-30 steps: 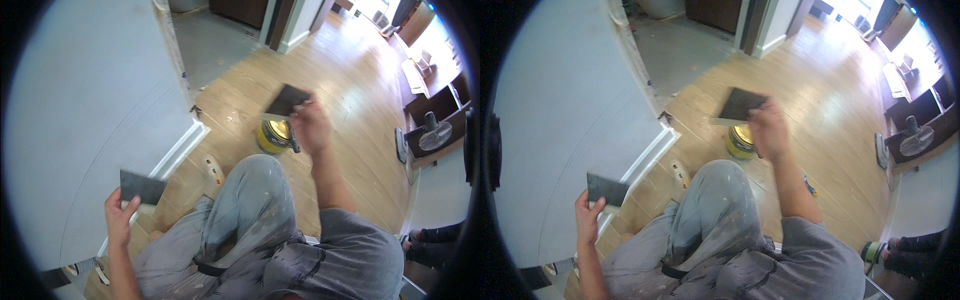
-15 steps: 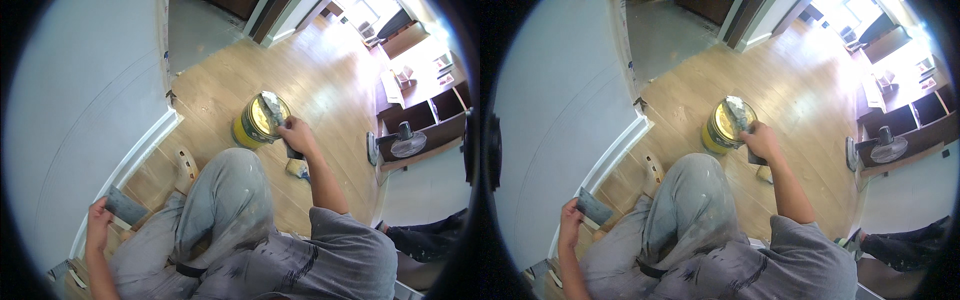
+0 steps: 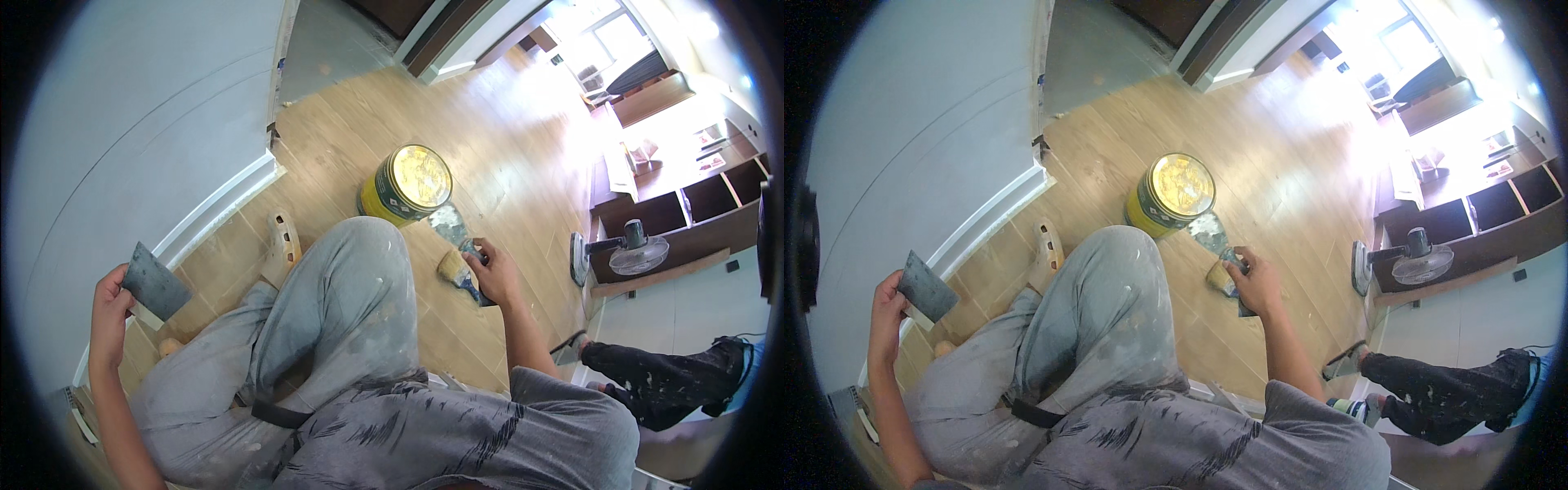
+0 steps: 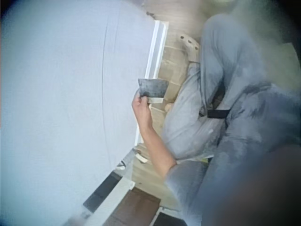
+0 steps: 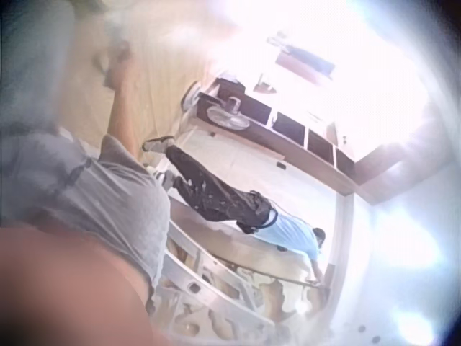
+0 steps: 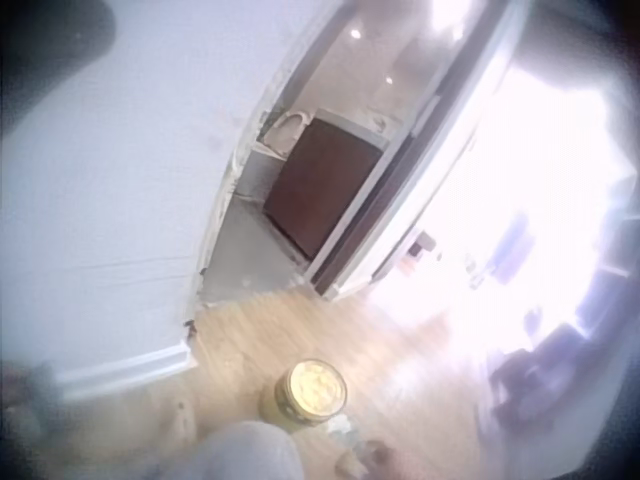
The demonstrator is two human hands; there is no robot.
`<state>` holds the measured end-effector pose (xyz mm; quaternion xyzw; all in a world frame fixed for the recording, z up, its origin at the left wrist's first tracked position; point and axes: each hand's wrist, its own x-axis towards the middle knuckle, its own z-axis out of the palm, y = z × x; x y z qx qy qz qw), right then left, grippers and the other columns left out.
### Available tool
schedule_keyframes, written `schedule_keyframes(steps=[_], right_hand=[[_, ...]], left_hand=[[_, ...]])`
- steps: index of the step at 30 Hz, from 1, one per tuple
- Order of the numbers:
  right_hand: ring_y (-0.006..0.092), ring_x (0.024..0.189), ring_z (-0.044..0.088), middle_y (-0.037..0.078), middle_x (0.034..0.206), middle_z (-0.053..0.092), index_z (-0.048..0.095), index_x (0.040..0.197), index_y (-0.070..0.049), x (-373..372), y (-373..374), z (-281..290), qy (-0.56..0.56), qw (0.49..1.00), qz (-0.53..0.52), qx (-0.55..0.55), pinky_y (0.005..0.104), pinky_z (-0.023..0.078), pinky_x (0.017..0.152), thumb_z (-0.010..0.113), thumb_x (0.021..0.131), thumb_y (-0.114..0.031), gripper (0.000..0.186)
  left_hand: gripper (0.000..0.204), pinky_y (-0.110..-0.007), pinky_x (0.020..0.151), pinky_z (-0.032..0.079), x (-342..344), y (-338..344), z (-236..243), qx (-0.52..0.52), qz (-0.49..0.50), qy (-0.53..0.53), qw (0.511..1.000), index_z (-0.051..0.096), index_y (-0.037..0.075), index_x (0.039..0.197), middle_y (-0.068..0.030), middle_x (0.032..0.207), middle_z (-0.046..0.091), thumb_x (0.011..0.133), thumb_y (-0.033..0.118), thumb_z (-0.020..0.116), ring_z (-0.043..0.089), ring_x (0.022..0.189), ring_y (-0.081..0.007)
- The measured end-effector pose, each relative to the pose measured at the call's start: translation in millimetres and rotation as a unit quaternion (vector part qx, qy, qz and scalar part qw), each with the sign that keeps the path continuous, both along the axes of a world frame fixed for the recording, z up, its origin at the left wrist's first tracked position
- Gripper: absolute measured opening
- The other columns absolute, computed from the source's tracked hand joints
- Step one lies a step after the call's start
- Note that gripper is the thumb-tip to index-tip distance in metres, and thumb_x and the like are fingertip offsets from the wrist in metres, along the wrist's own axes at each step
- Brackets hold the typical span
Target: The person sits on the floor and uses a putty knife to apply compound to the wall baseboard. They scrape the tool against a container to load material and smooth the surface along the baseboard.
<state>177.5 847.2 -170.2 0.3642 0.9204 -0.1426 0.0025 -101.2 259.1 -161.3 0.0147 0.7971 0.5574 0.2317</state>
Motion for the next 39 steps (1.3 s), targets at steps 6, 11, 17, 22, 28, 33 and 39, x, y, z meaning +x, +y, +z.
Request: schedule_keyframes(steps=[6, 11, 17, 22, 28, 33, 39], right_hand=[[0.0283, 0.080, 0.073, 0.016, 0.086, 0.076, 0.072, 0.131, -0.009, -6, -8, 14, -0.020, 0.993, 0.019, -0.112, 0.0407, 0.055, 0.078, 0.069, 0.097, -0.039, 0.046], [0.0287, 0.082, 0.073, 0.019, 0.090, 0.076, 0.071, 0.131, -0.007, -5, -8, 20, -0.037, 0.989, 0.014, -0.143, 0.0413, 0.054, 0.078, 0.069, 0.097, -0.037, 0.046], [0.0308, 0.086, 0.074, 0.022, 0.095, 0.076, 0.070, 0.132, -0.004, -5, -4, 17, -0.034, 0.994, 0.051, -0.092, 0.0430, 0.055, 0.080, 0.070, 0.097, -0.036, 0.047], [0.0336, 0.088, 0.074, 0.023, 0.098, 0.076, 0.071, 0.131, -0.005, -8, 1, 16, -0.039, 0.989, 0.032, -0.137, 0.0435, 0.055, 0.080, 0.071, 0.096, -0.038, 0.048], [0.0288, 0.082, 0.071, 0.020, 0.091, 0.073, 0.068, 0.119, 0.000, -1, 4, -31, -0.037, 0.991, 0.036, -0.123, 0.0423, 0.053, 0.076, 0.068, 0.099, -0.038, 0.043], [0.0184, 0.071, 0.059, 0.007, 0.077, 0.061, 0.064, 0.113, -0.002, -5, -16, -110, 0.081, 0.972, -0.021, -0.221, 0.0363, 0.050, 0.069, 0.063, 0.104, -0.040, 0.039], [0.0122, 0.069, 0.054, 0.002, 0.077, 0.057, 0.063, 0.117, -0.002, -24, -43, -145, 0.205, 0.934, -0.004, -0.292, 0.0317, 0.048, 0.065, 0.056, 0.109, -0.032, 0.032]], left_hand=[[0.050, -0.025, 0.079, 0.050, 9, 2, 13, 0.022, 0.009, 0.018, 1.000, 0.069, 0.001, 0.125, 0.0025, 0.096, 0.067, 0.083, 0.001, 0.043, 0.058, 0.082, -0.0064], [0.049, -0.025, 0.078, 0.050, 11, 3, 16, 0.051, 0.017, 0.023, 0.998, 0.068, 0.000, 0.125, 0.0025, 0.096, 0.068, 0.084, 0.001, 0.043, 0.059, 0.081, -0.0056], [0.048, -0.023, 0.075, 0.049, 9, 2, 13, 0.045, 0.013, 0.029, 0.998, 0.069, 0.000, 0.124, 0.0038, 0.093, 0.067, 0.083, 0.000, 0.044, 0.055, 0.077, -0.0042], [0.047, -0.023, 0.074, 0.048, 9, 3, 12, 0.036, 0.022, 0.028, 0.999, 0.070, 0.000, 0.122, 0.0039, 0.091, 0.066, 0.083, 0.000, 0.044, 0.054, 0.076, -0.0041], [0.046, -0.023, 0.075, 0.048, 9, 4, 11, 0.040, 0.014, 0.026, 0.999, 0.071, 0.001, 0.120, 0.0037, 0.090, 0.066, 0.082, 0.000, 0.045, 0.056, 0.077, -0.0046], [0.045, -0.023, 0.075, 0.047, 8, 3, 11, 0.034, 0.005, 0.023, 0.999, 0.071, 0.000, 0.118, 0.0040, 0.090, 0.065, 0.082, 0.000, 0.045, 0.056, 0.078, -0.0047], [0.042, -0.022, 0.073, 0.047, 8, 3, 11, 0.047, -0.003, 0.011, 0.999, 0.070, 0.000, 0.116, 0.0046, 0.089, 0.064, 0.083, 0.000, 0.045, 0.055, 0.077, -0.0041]])
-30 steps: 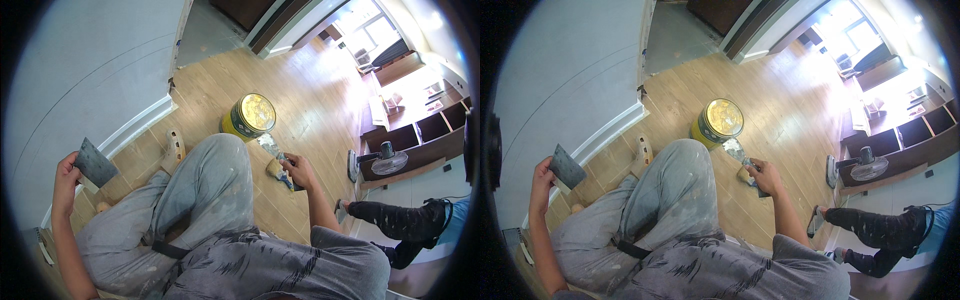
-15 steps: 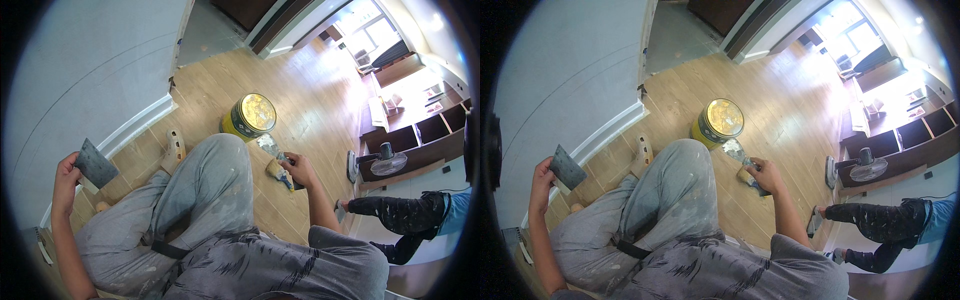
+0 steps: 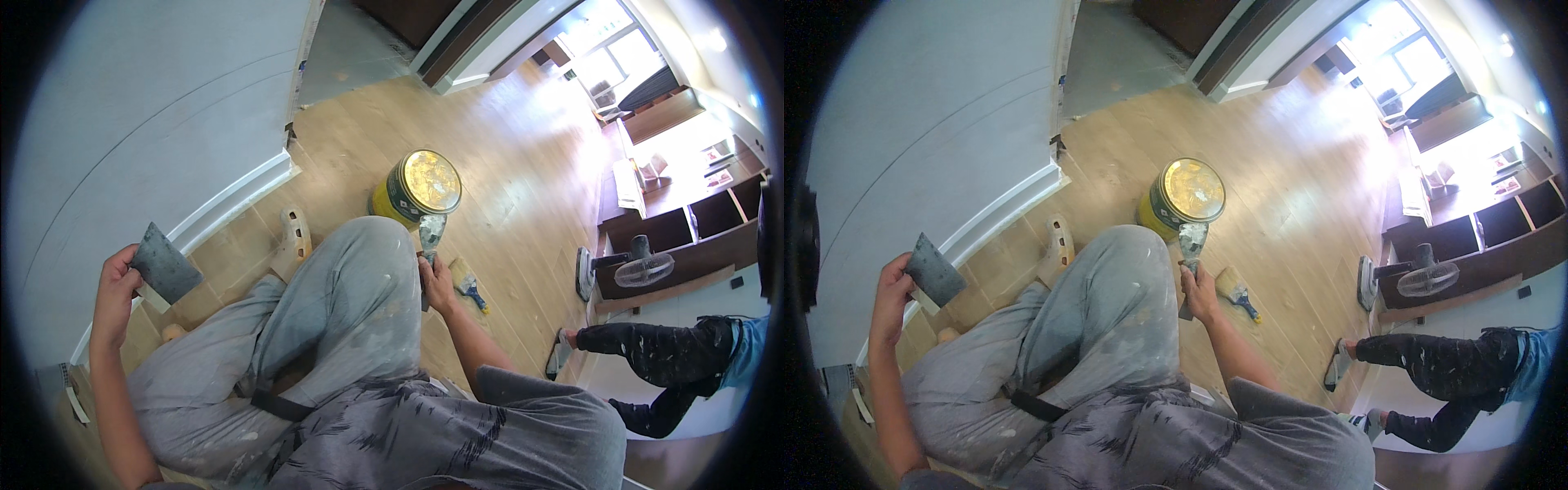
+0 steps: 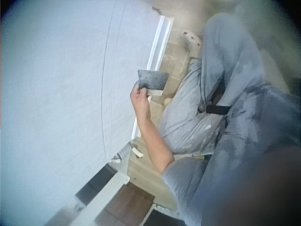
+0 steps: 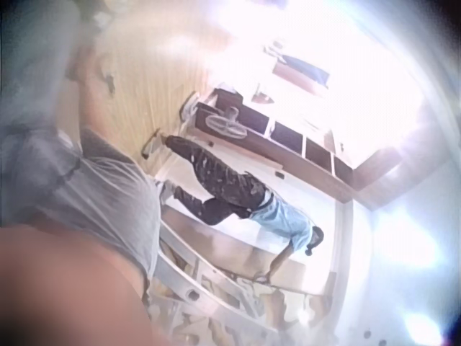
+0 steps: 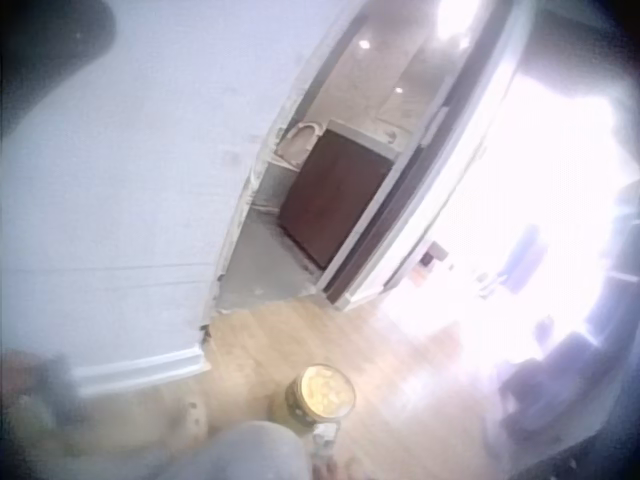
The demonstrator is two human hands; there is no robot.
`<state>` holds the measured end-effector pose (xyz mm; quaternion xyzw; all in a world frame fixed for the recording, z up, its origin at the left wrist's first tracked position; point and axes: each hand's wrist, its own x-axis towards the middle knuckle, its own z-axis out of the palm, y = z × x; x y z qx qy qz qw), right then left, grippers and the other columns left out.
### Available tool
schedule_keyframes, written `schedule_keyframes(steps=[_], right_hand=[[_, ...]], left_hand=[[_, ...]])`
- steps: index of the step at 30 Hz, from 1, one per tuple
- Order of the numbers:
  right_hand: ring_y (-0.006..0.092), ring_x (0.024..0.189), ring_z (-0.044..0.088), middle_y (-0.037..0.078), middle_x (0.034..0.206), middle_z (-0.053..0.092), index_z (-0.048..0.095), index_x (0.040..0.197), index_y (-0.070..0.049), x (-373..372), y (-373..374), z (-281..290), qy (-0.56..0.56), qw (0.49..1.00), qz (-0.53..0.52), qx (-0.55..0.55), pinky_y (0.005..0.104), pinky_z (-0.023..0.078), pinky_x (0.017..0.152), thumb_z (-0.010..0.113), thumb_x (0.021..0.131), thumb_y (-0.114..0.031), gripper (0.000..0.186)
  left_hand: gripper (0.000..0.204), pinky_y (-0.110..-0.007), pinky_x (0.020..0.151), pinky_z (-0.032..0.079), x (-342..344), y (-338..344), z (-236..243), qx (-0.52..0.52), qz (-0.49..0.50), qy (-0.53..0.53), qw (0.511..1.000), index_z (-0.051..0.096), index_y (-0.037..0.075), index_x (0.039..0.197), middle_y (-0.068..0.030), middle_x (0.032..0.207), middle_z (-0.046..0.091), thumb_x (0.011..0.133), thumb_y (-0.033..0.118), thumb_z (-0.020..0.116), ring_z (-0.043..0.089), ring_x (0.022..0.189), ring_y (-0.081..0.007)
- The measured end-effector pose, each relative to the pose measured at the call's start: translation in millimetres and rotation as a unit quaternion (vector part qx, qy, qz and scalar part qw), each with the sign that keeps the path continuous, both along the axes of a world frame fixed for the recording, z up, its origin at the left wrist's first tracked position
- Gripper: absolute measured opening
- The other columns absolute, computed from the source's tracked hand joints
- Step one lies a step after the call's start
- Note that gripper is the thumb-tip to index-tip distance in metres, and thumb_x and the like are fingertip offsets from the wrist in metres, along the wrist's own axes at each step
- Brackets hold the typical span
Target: The person sits on the floor and uses a putty knife to apply compound to the wall baseboard. They scrape the tool against a container to load material and smooth the surface along the baseboard.
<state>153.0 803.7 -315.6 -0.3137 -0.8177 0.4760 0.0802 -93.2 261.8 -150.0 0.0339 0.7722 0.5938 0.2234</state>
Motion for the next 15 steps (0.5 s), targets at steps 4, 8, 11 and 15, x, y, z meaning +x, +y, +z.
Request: schedule_keyframes(steps=[4, 8, 11, 15], right_hand=[[0.0112, 0.068, 0.053, 0.001, 0.076, 0.055, 0.062, 0.119, -0.002, 5, 3, 13, -0.035, 0.997, 0.008, -0.067, 0.0292, 0.045, 0.063, 0.053, 0.110, -0.033, 0.033], [0.0126, 0.067, 0.056, 0.001, 0.076, 0.056, 0.061, 0.121, -0.002, 4, 8, 40, 0.044, 0.970, 0.026, -0.238, 0.0275, 0.044, 0.061, 0.049, 0.111, -0.041, 0.042], [0.0141, 0.067, 0.057, 0.002, 0.076, 0.056, 0.061, 0.122, -0.001, 0, 14, 65, 0.065, 0.946, 0.008, -0.318, 0.0280, 0.045, 0.061, 0.047, 0.111, -0.046, 0.049], [0.0155, 0.067, 0.058, 0.004, 0.077, 0.056, 0.060, 0.122, 0.000, 8, 23, 71, 0.050, 0.947, 0.015, -0.316, 0.0290, 0.046, 0.060, 0.051, 0.108, -0.042, 0.045]], left_hand=[[0.042, -0.023, 0.073, 0.047, -1, -1, -2, -0.015, 0.008, 0.005, 1.000, 0.070, 0.001, 0.116, 0.0050, 0.089, 0.065, 0.083, 0.000, 0.045, 0.055, 0.077, -0.0036], [0.042, -0.023, 0.073, 0.048, -3, 1, -5, -0.010, -0.001, -0.004, 1.000, 0.070, 0.001, 0.117, 0.0053, 0.089, 0.064, 0.083, 0.000, 0.045, 0.056, 0.076, -0.0036], [0.043, -0.023, 0.074, 0.049, -3, 0, -7, -0.010, 0.014, -0.013, 1.000, 0.070, 0.001, 0.118, 0.0050, 0.091, 0.065, 0.083, 0.000, 0.045, 0.057, 0.076, -0.0040], [0.044, -0.023, 0.074, 0.049, -2, -4, -5, -0.002, 0.012, 0.000, 1.000, 0.070, 0.001, 0.119, 0.0043, 0.092, 0.066, 0.083, 0.000, 0.045, 0.057, 0.077, -0.0043]])
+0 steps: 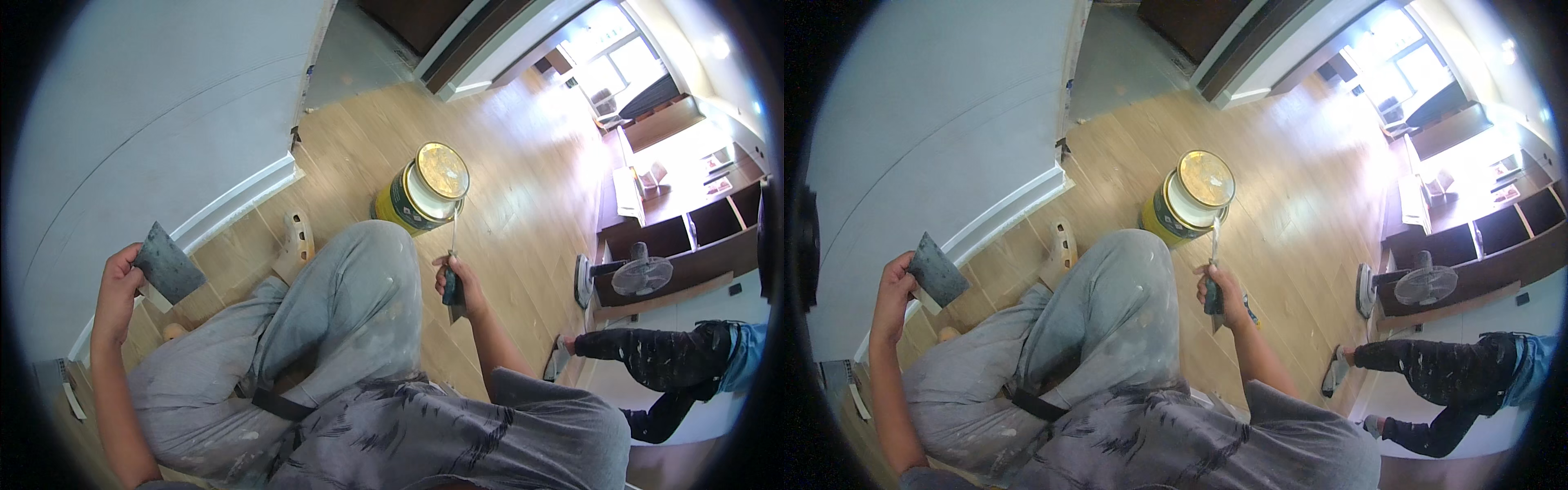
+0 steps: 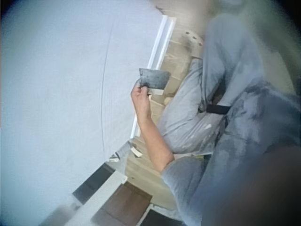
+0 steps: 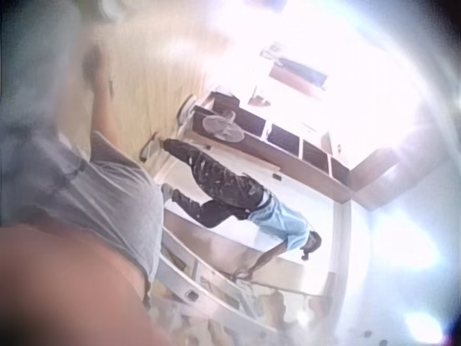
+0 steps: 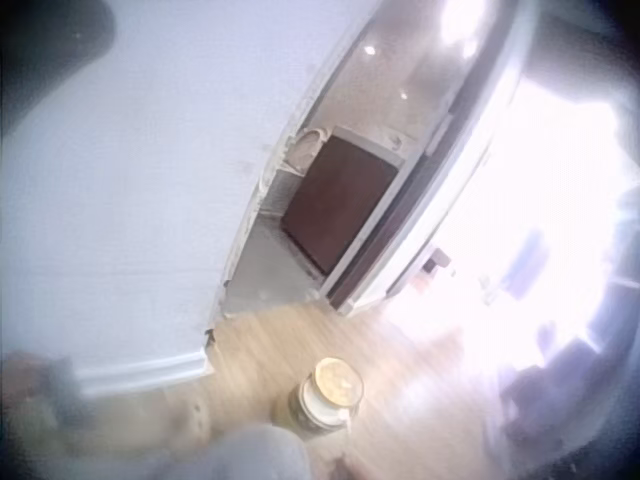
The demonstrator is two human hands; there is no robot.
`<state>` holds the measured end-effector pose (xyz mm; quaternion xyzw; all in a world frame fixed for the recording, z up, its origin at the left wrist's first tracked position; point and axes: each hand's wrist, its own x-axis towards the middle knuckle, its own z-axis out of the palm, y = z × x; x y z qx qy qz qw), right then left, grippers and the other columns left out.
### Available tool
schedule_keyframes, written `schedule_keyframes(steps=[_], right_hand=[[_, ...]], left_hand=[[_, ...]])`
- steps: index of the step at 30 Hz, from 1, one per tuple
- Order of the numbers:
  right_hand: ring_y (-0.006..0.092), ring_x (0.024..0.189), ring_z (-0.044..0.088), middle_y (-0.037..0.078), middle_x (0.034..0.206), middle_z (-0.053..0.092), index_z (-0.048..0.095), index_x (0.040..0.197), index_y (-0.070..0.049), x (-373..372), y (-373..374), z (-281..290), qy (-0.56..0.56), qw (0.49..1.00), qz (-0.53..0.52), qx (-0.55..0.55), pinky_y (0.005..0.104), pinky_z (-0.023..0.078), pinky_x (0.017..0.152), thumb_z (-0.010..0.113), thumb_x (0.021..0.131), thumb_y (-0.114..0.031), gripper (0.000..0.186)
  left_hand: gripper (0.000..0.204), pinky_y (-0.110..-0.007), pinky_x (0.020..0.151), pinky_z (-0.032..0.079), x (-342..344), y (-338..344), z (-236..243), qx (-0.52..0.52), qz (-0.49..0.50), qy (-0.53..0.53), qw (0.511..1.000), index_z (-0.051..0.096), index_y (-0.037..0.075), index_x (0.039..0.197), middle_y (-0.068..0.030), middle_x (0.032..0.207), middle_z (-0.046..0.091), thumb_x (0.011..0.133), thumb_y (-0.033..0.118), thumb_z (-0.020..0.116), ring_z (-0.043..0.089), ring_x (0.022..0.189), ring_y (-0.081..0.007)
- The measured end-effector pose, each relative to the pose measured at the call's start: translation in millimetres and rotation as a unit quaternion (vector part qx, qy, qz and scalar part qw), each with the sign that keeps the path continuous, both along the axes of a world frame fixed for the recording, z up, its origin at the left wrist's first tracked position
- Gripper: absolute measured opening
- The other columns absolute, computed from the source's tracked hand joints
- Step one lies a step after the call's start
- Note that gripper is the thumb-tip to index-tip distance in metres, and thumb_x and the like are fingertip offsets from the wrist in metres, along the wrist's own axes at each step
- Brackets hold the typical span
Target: The person sits on the floor and uses a putty knife to apply compound to the wall baseboard. They scrape the tool against a container to load material and smooth the surface along the baseboard.
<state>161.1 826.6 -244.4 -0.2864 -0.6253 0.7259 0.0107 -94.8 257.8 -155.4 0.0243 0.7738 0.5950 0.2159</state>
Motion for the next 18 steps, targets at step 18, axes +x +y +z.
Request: schedule_keyframes(steps=[18], right_hand=[[0.0220, 0.075, 0.067, 0.014, 0.089, 0.074, 0.078, 0.108, 0.001, 5, 175, -133, -0.308, 0.817, -0.123, 0.472, 0.0355, 0.052, 0.070, 0.074, 0.088, -0.034, 0.040]], left_hand=[[0.046, -0.024, 0.074, 0.049, -4, -3, 1, -0.011, 0.013, -0.020, 1.000, 0.070, 0.002, 0.118, 0.0040, 0.090, 0.066, 0.080, 0.000, 0.044, 0.058, 0.077, -0.0055]])
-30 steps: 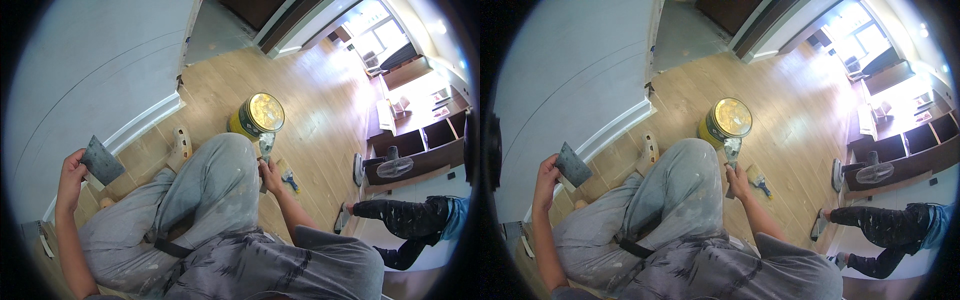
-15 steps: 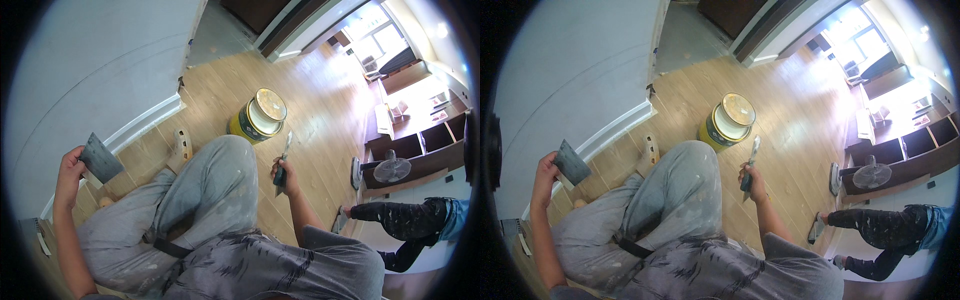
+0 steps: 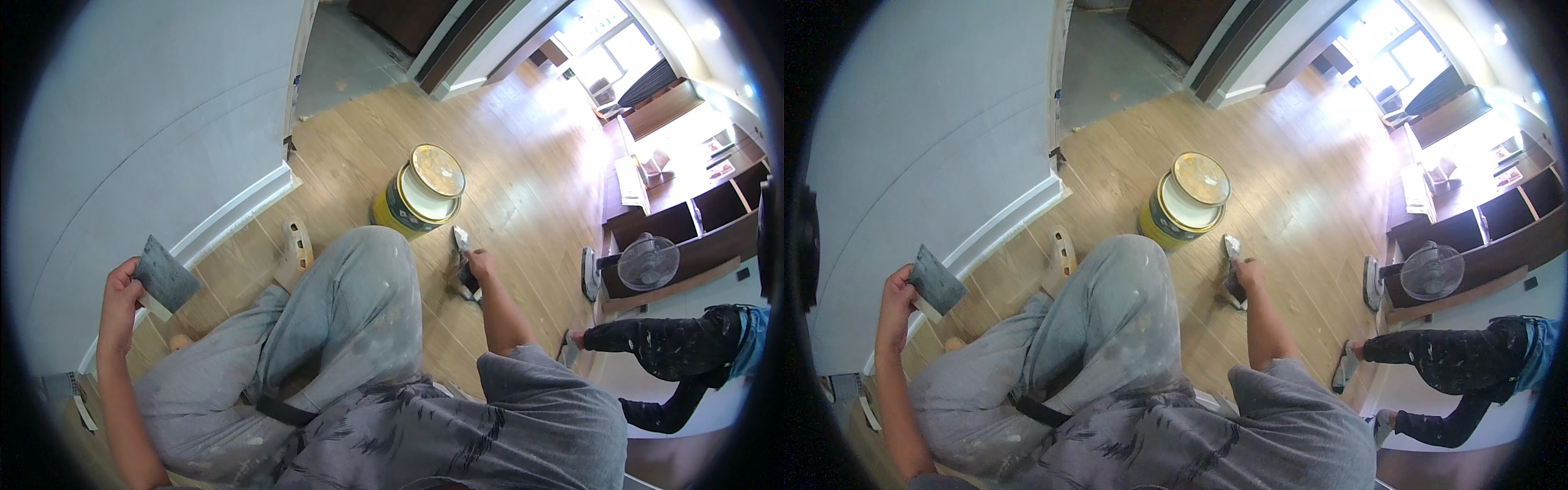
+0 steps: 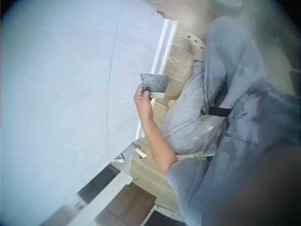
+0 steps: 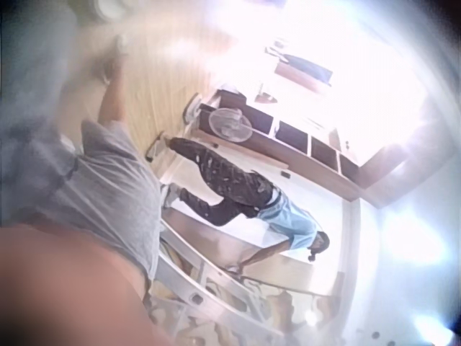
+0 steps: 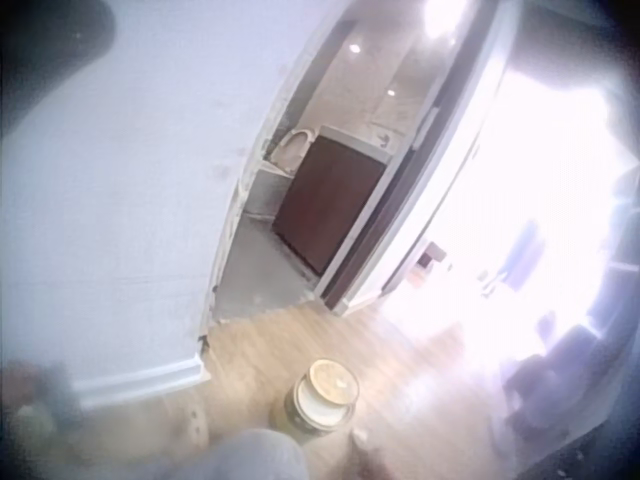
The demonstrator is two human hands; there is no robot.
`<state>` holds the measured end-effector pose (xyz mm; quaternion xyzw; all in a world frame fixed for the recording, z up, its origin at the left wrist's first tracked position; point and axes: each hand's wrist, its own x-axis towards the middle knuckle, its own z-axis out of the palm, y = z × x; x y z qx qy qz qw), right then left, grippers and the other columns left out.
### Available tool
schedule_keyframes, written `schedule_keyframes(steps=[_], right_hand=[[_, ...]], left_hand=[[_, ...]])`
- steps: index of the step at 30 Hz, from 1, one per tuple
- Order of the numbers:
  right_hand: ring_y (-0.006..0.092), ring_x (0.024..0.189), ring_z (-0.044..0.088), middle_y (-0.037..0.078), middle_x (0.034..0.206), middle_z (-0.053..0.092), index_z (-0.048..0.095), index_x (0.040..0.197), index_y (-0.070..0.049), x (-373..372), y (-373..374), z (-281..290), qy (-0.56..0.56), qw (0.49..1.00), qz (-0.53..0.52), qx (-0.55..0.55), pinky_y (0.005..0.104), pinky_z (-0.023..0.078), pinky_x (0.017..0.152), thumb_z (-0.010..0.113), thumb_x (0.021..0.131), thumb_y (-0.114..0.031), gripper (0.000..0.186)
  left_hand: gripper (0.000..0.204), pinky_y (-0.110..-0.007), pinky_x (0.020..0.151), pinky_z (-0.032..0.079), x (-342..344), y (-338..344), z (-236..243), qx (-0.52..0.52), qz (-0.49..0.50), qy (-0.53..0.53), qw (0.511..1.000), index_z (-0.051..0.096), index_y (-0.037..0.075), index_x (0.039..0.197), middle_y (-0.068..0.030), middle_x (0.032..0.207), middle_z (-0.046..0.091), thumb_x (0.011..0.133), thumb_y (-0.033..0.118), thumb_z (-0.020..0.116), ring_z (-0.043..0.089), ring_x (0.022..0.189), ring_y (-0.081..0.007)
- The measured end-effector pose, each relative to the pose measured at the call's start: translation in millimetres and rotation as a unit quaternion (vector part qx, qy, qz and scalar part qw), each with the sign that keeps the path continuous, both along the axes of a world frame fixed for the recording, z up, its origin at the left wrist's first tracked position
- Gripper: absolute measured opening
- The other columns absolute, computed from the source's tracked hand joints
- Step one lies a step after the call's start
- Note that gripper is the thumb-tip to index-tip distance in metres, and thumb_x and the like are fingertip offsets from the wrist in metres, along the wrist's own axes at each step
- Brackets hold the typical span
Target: The person sits on the floor and uses a putty knife to apply compound to the wall baseboard. They scrape the tool against a container to load material and smooth the surface along the baseboard.
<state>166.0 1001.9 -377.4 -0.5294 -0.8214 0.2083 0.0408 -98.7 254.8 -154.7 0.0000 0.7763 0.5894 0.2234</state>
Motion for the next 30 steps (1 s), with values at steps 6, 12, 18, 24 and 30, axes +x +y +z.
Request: schedule_keyframes(steps=[6, 12, 18, 24, 30], right_hand=[[0.0114, 0.078, 0.062, 0.007, 0.099, 0.075, 0.078, 0.116, -0.004, -81, 37, 99, 0.271, 0.946, 0.137, -0.113, 0.0287, 0.048, 0.067, 0.075, 0.091, -0.032, 0.037], [0.0093, 0.068, 0.049, -0.001, 0.094, 0.069, 0.078, 0.111, -0.008, -160, 9, 166, 0.192, 0.949, 0.098, -0.232, 0.0248, 0.039, 0.059, 0.077, 0.091, -0.036, 0.035], [0.0082, 0.069, 0.049, -0.003, 0.092, 0.066, 0.077, 0.107, -0.009, -172, -3, 162, 0.190, 0.944, 0.091, -0.256, 0.0247, 0.037, 0.057, 0.079, 0.089, -0.035, 0.031], [0.0098, 0.065, 0.050, 0.000, 0.082, 0.069, 0.080, 0.098, -0.007, -174, -4, 178, 0.268, 0.930, 0.088, -0.234, 0.0254, 0.038, 0.056, 0.078, 0.089, -0.028, 0.023], [0.0050, 0.065, 0.048, -0.005, 0.072, 0.061, 0.080, 0.093, -0.005, -181, 0, 254, 0.304, 0.924, 0.200, -0.119, 0.0242, 0.035, 0.056, 0.082, 0.088, -0.028, 0.024]], left_hand=[[0.046, -0.024, 0.072, 0.049, -3, 6, -4, -0.021, -0.011, -0.007, 1.000, 0.070, 0.001, 0.118, 0.0033, 0.090, 0.065, 0.080, -0.001, 0.044, 0.058, 0.077, -0.0057], [0.045, -0.024, 0.072, 0.049, 0, 4, -7, -0.030, -0.003, 0.002, 1.000, 0.070, 0.001, 0.117, 0.0032, 0.090, 0.066, 0.081, 0.000, 0.044, 0.057, 0.076, -0.0057], [0.044, -0.024, 0.073, 0.050, -3, -2, -8, -0.027, 0.002, 0.000, 1.000, 0.070, 0.001, 0.116, 0.0032, 0.091, 0.067, 0.081, 0.000, 0.044, 0.058, 0.077, -0.0058], [0.045, -0.024, 0.075, 0.050, -3, 2, -8, -0.039, 0.004, -0.024, 0.999, 0.070, 0.000, 0.116, 0.0025, 0.091, 0.067, 0.080, -0.001, 0.044, 0.060, 0.078, -0.0061], [0.045, -0.023, 0.071, 0.048, -7, -1, -15, -0.060, 0.002, -0.036, 0.998, 0.071, -0.001, 0.115, 0.0042, 0.087, 0.064, 0.080, -0.002, 0.044, 0.056, 0.074, -0.0053]])
